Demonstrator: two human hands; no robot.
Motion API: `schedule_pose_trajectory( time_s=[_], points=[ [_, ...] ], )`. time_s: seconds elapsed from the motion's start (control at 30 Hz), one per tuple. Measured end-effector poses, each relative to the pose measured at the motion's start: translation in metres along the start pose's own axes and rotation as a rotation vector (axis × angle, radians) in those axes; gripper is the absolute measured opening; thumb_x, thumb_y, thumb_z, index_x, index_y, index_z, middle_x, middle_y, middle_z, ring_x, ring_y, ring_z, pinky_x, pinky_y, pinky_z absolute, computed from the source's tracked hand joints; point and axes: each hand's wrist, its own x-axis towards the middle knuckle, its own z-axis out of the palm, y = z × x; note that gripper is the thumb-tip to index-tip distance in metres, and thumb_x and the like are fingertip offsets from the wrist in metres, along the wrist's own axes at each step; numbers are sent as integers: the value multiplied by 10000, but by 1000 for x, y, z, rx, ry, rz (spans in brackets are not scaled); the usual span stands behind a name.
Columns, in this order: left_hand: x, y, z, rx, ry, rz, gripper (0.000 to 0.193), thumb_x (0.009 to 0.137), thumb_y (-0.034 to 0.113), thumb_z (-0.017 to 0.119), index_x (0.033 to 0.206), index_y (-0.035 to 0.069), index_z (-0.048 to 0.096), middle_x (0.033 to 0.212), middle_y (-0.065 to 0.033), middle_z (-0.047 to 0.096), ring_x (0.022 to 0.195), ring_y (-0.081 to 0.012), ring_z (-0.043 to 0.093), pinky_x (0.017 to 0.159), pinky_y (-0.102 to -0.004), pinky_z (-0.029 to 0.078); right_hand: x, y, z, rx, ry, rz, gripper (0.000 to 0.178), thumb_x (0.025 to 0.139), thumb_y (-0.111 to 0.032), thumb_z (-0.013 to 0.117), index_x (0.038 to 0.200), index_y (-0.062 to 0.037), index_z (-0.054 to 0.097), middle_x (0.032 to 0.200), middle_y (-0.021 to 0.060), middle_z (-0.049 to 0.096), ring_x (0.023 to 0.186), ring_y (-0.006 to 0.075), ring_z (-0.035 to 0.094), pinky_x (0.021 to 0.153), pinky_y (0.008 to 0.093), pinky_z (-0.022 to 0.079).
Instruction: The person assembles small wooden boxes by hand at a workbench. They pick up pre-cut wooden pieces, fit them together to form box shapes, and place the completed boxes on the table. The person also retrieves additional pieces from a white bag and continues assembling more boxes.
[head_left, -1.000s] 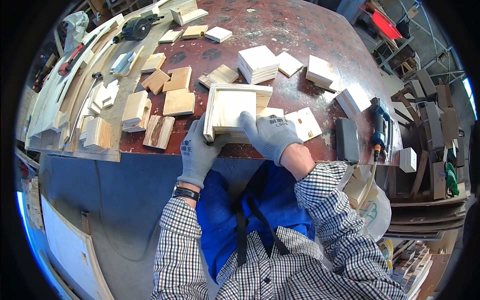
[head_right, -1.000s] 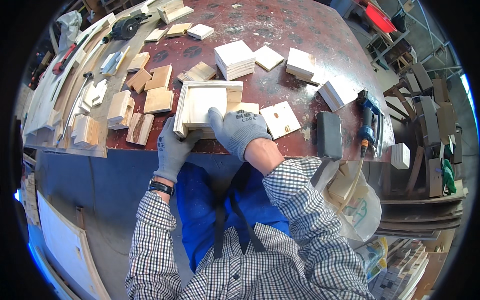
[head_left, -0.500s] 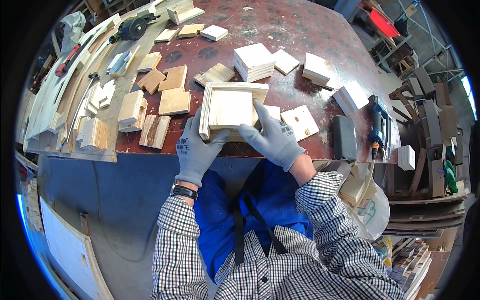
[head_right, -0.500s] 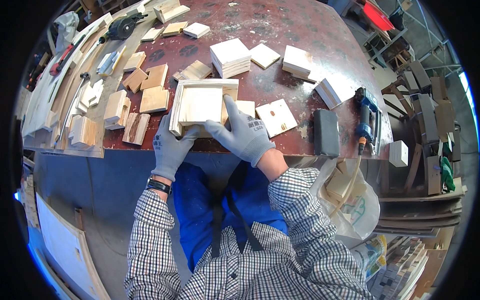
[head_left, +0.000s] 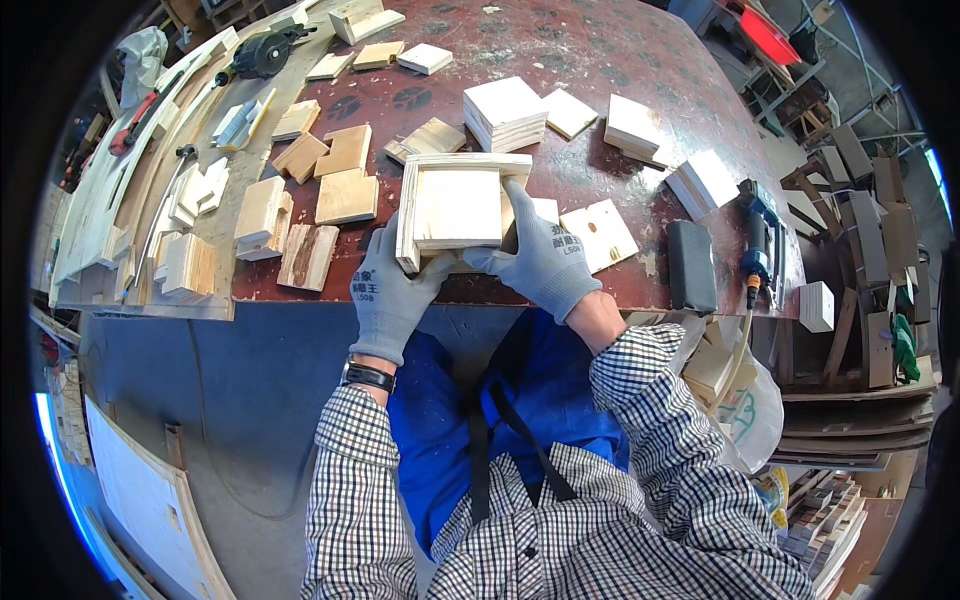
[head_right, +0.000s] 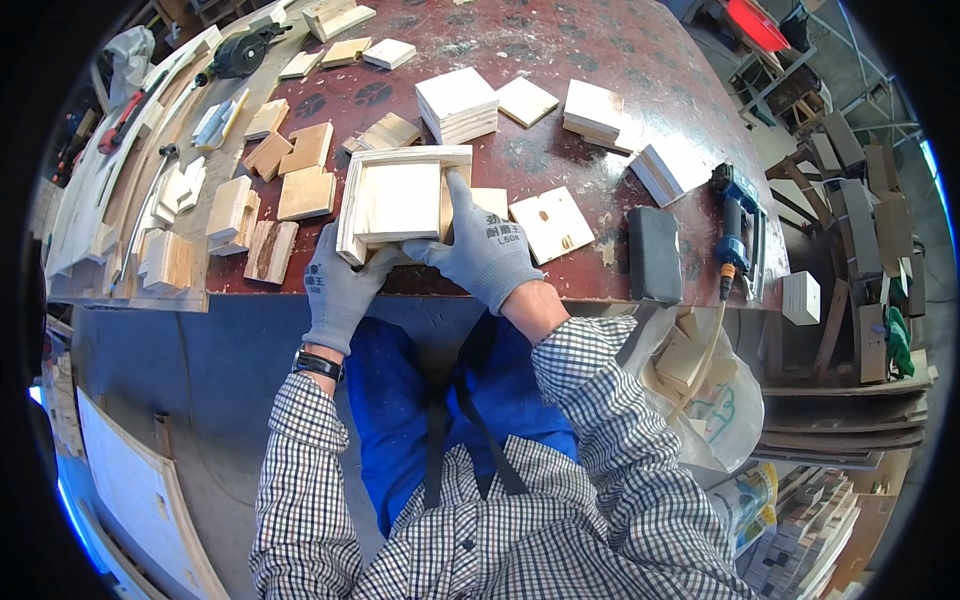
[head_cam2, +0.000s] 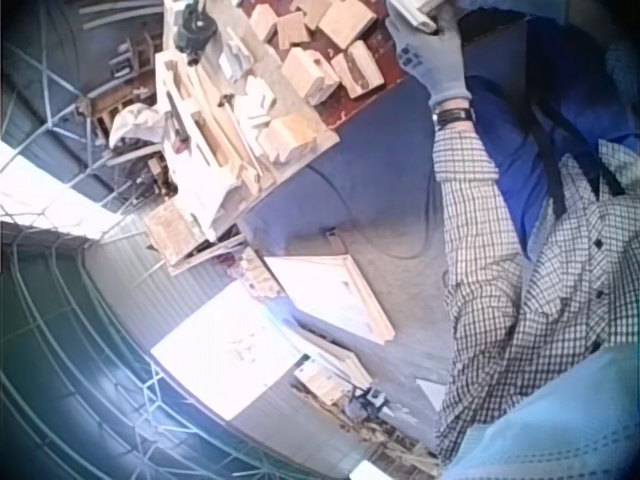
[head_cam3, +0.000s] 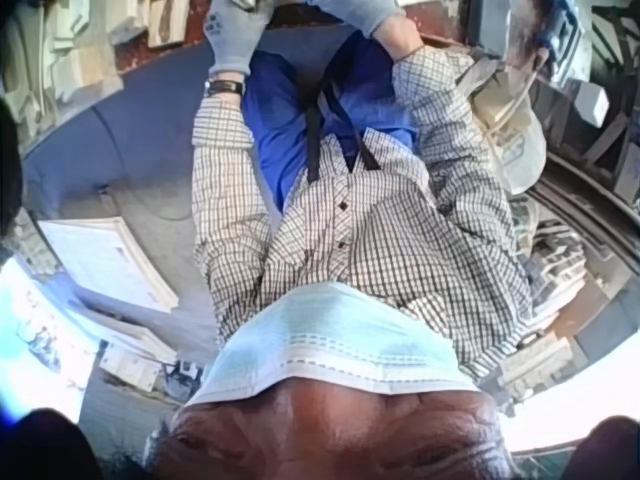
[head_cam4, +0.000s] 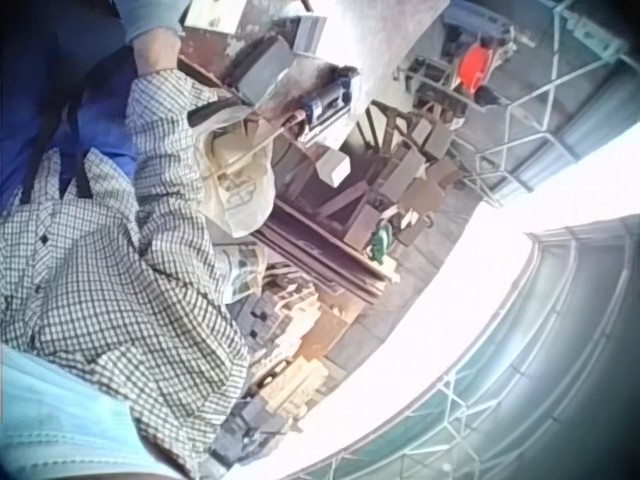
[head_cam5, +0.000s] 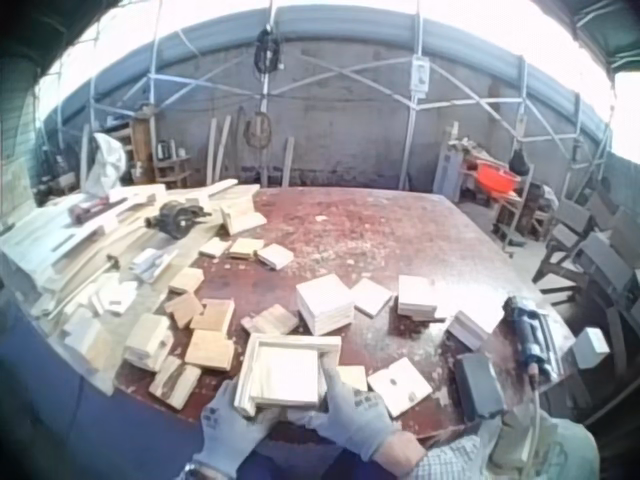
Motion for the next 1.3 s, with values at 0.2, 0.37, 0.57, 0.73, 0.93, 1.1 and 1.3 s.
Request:
schedule_pose_trajectory(
  time_s=[0.2,0.37,0.57,0.73,0.93,1.1,1.3],
  points=[
    [0,-5,2,-34,-7,-2,745,860,569,835,1368,63,633,1168,-143,699,1067,-339,716,857,-438,602,-7,-12,-1,-276,337,-240,940,796,-448,884,1587,-159,465,1238,132,627,1034,322,680,890,483,572],
    [0,-1,-1,-95,-32,-47,722,858,522,845,1375,64,634,1169,-147,699,1089,-349,707,891,-442,593,4,-27,-15,-566,289,-457,587,840,-351,822,1365,-194,611,1167,23,587,963,239,633,814,432,516],
    [-1,-4,3,-124,42,29,599,877,451,866,1242,13,681,1111,-153,713,1023,-342,715,863,-426,581,0,-27,-45,-64,387,-338,446,922,-268,789,1294,-76,633,1022,108,632,819,250,683,700,414,562],
    [0,-1,2,-118,41,2,651,849,478,888,1252,12,677,1135,-161,720,1047,-334,722,876,-415,584,-25,-26,-40,840,347,205,492,1050,-317,705,1345,59,586,994,118,709,805,141,712,664,286,605],
    [-1,-2,0,-97,-38,-85,779,849,605,837,1358,46,647,1188,-154,704,1088,-340,715,899,-434,594,-16,-25,-1,1013,240,462,469,1058,-342,657,1255,81,615,929,119,708,758,175,733,657,298,607],
    [-1,-2,-6,-79,-29,-29,731,850,536,862,1342,40,651,1199,-160,702,1088,-352,712,912,-436,590,-6,-16,-1,243,116,253,498,1045,-436,572,1138,44,669,919,262,727,845,404,740,800,474,596],
    [-2,2,-6,-129,-16,-18,703,857,517,864,1331,41,657,1166,-158,708,1072,-353,713,902,-431,586,5,-29,12,-168,76,91,550,1068,-516,493,1118,4,666,960,294,731,894,458,734,831,546,580]
  ],
)
